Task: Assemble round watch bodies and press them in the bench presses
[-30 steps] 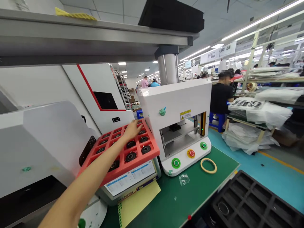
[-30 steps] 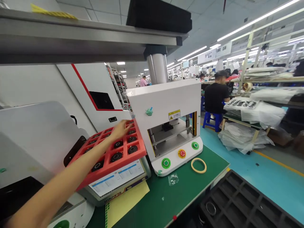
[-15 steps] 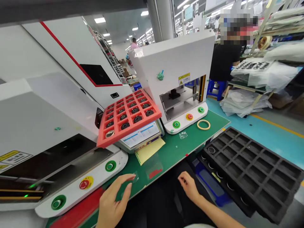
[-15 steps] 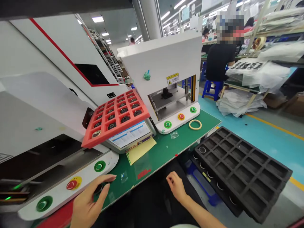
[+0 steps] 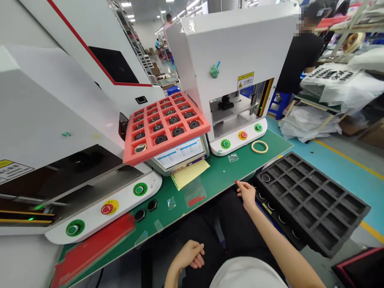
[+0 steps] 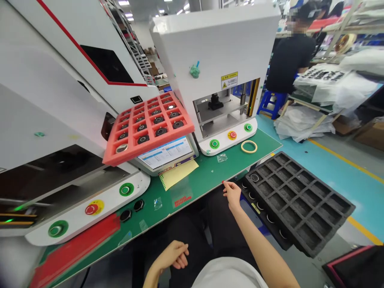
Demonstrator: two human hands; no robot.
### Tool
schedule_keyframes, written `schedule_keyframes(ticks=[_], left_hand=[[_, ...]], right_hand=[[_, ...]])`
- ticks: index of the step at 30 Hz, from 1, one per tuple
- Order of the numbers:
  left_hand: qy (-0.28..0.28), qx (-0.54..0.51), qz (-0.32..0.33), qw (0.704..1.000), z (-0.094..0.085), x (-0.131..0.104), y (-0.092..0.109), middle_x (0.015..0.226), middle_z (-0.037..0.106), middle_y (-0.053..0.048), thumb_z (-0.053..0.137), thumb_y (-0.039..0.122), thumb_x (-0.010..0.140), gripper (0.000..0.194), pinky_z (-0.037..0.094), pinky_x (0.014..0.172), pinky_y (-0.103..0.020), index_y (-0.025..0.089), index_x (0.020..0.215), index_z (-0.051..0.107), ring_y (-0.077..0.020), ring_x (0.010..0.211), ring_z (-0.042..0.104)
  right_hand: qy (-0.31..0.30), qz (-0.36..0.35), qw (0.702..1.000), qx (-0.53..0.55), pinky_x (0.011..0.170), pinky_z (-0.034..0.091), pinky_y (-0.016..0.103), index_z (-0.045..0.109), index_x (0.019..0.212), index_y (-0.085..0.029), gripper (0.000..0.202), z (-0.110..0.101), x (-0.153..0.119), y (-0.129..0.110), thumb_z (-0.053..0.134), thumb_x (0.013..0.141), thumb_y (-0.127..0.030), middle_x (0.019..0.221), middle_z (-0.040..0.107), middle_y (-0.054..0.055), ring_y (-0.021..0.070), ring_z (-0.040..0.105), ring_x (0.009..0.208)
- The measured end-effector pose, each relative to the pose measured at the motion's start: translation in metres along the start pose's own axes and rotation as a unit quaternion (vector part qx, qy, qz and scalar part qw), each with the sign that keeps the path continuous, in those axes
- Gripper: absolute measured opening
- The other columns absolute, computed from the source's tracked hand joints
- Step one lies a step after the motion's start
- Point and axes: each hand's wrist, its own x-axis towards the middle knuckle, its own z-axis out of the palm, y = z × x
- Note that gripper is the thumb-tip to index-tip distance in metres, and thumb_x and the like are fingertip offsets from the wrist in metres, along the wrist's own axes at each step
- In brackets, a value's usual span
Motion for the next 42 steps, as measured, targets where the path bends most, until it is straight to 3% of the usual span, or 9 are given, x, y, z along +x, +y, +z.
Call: schedule_keyframes(ticks=[5, 15, 22, 28, 32, 36, 39, 42], left_hand=[[-0.007, -0.024, -0.020, 0.999, 0.004, 0.031, -0.007, 0.058, 0.070, -0.013, 0.039, 0.098, 0.049, 0.091, 0.047, 0.047, -0.029, 0.012, 0.065, 0.066, -0.0174, 0.043, 0.061], [-0.024, -0.043, -0.010, 0.999, -0.002, 0.031, -0.012, 0.061, 0.072, -0.013, 0.041, 0.098, 0.048, 0.094, 0.048, 0.049, -0.029, 0.011, 0.070, 0.070, -0.0170, 0.044, 0.061], [-0.016, -0.051, -0.004, 0.999, 0.000, 0.030, -0.014, 0.060, 0.072, -0.013, 0.041, 0.098, 0.047, 0.095, 0.045, 0.046, -0.028, 0.011, 0.071, 0.070, -0.0162, 0.041, 0.059], [-0.037, -0.046, 0.004, 0.998, -0.005, 0.028, -0.011, 0.063, 0.072, -0.014, 0.042, 0.097, 0.050, 0.094, 0.046, 0.048, -0.029, 0.011, 0.076, 0.070, -0.0176, 0.044, 0.061], [-0.044, -0.050, 0.010, 0.998, -0.004, 0.028, -0.012, 0.064, 0.072, -0.013, 0.042, 0.096, 0.051, 0.094, 0.046, 0.050, -0.029, 0.010, 0.076, 0.070, -0.0170, 0.044, 0.061], [-0.049, -0.050, 0.004, 0.998, -0.001, 0.026, -0.015, 0.065, 0.072, -0.008, 0.043, 0.090, 0.065, 0.084, 0.049, 0.055, -0.031, 0.011, 0.080, 0.070, -0.0147, 0.047, 0.061], [-0.065, -0.039, -0.001, 0.997, -0.003, 0.024, -0.014, 0.067, 0.070, -0.003, 0.040, 0.073, 0.085, 0.067, 0.052, 0.061, -0.031, 0.013, 0.084, 0.068, -0.0120, 0.051, 0.061], [-0.074, -0.031, 0.003, 0.997, -0.005, 0.024, -0.009, 0.069, 0.067, -0.001, 0.041, 0.060, 0.093, 0.054, 0.053, 0.061, -0.029, 0.012, 0.088, 0.066, -0.0110, 0.056, 0.061]], right_hand=[[-0.001, 0.035, 0.999, -0.014, 0.050, 0.049, 0.019, 0.062, 0.088, -0.012, 0.017, 0.002, 0.006, -0.007, 0.061, 0.092, -0.028, 0.075, 0.061, -0.003, 0.0068, 0.056, 0.057], [-0.005, 0.075, 0.997, -0.033, 0.055, 0.053, 0.022, 0.061, 0.096, -0.012, 0.016, -0.004, 0.016, -0.011, 0.061, 0.093, -0.028, 0.083, 0.063, 0.000, 0.0087, 0.060, 0.064], [0.011, -0.007, 1.000, -0.027, 0.063, 0.056, 0.026, 0.061, 0.098, -0.012, 0.015, -0.017, 0.011, -0.009, 0.061, 0.093, -0.027, 0.086, 0.064, 0.000, 0.0108, 0.063, 0.070], [0.015, -0.093, 0.992, -0.088, 0.065, 0.055, 0.027, 0.062, 0.092, -0.012, 0.016, -0.012, 0.014, -0.015, 0.062, 0.092, -0.028, 0.081, 0.064, -0.001, 0.0110, 0.062, 0.069], [0.007, -0.112, 0.983, -0.143, 0.067, 0.054, 0.028, 0.062, 0.088, -0.013, 0.016, -0.010, 0.018, -0.020, 0.062, 0.091, -0.028, 0.078, 0.063, -0.002, 0.0107, 0.061, 0.067], [-0.011, -0.085, 0.982, -0.166, 0.063, 0.054, 0.026, 0.062, 0.086, -0.012, 0.016, -0.014, 0.026, -0.022, 0.063, 0.091, -0.027, 0.074, 0.062, -0.003, 0.0096, 0.060, 0.063], [-0.023, -0.049, 0.986, -0.155, 0.061, 0.054, 0.025, 0.062, 0.087, -0.012, 0.018, -0.017, 0.035, -0.023, 0.062, 0.091, -0.029, 0.073, 0.063, -0.003, 0.0090, 0.060, 0.060], [-0.031, -0.019, 0.989, -0.141, 0.061, 0.055, 0.026, 0.061, 0.082, -0.012, 0.023, -0.020, 0.039, -0.030, 0.066, 0.089, -0.033, 0.069, 0.063, -0.003, 0.0096, 0.062, 0.058]])
